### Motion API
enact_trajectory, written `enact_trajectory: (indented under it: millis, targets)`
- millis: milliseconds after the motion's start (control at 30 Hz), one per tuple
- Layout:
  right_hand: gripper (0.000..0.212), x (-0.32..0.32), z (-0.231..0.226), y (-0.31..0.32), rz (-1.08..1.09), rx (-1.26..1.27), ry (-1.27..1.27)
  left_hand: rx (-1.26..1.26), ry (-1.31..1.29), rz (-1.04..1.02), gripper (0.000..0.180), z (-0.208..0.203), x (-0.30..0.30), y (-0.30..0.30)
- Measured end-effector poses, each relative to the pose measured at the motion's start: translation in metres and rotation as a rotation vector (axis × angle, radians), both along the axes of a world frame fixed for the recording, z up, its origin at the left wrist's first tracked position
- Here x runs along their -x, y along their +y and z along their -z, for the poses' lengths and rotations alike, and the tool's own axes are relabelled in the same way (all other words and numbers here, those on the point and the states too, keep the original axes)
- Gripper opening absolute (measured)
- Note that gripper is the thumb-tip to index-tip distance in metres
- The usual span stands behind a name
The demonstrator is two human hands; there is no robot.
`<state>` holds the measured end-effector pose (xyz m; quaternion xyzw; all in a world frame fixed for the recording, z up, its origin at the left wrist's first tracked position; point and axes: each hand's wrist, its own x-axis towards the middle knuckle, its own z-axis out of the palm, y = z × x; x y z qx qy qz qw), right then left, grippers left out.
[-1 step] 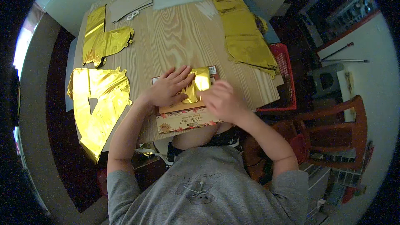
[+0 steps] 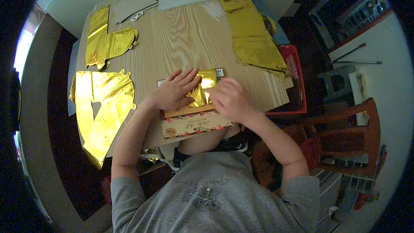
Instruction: Folding gold foil sheets around rectangular cardboard inserts to package them.
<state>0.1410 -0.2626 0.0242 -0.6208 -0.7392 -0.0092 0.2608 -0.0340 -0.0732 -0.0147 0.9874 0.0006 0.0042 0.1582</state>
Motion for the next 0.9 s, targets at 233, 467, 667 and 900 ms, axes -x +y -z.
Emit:
enact_trajectory:
  millis: [233, 467, 667, 900]
  targets:
    - [0.034, -0.022, 0.026, 0.049, 0.023, 0.064, -0.123, -0.003, 0.022, -0.003, 0.077, -0.002, -0.001, 0.0]
    - [0.051, -0.022, 0.037, 0.036, 0.004, 0.175, -0.277, 0.009, 0.029, -0.01, 0.078, 0.0, 0.0, -0.002]
    - [0.055, -0.027, 0.031, 0.035, -0.026, 0.274, -0.251, -0.084, -0.046, -0.042, 0.066, 0.007, 0.0, -0.004]
    - [0.056, -0.035, 0.026, 0.035, -0.042, 0.389, -0.123, -0.093, -0.025, -0.099, 0.073, -0.001, 0.006, -0.009]
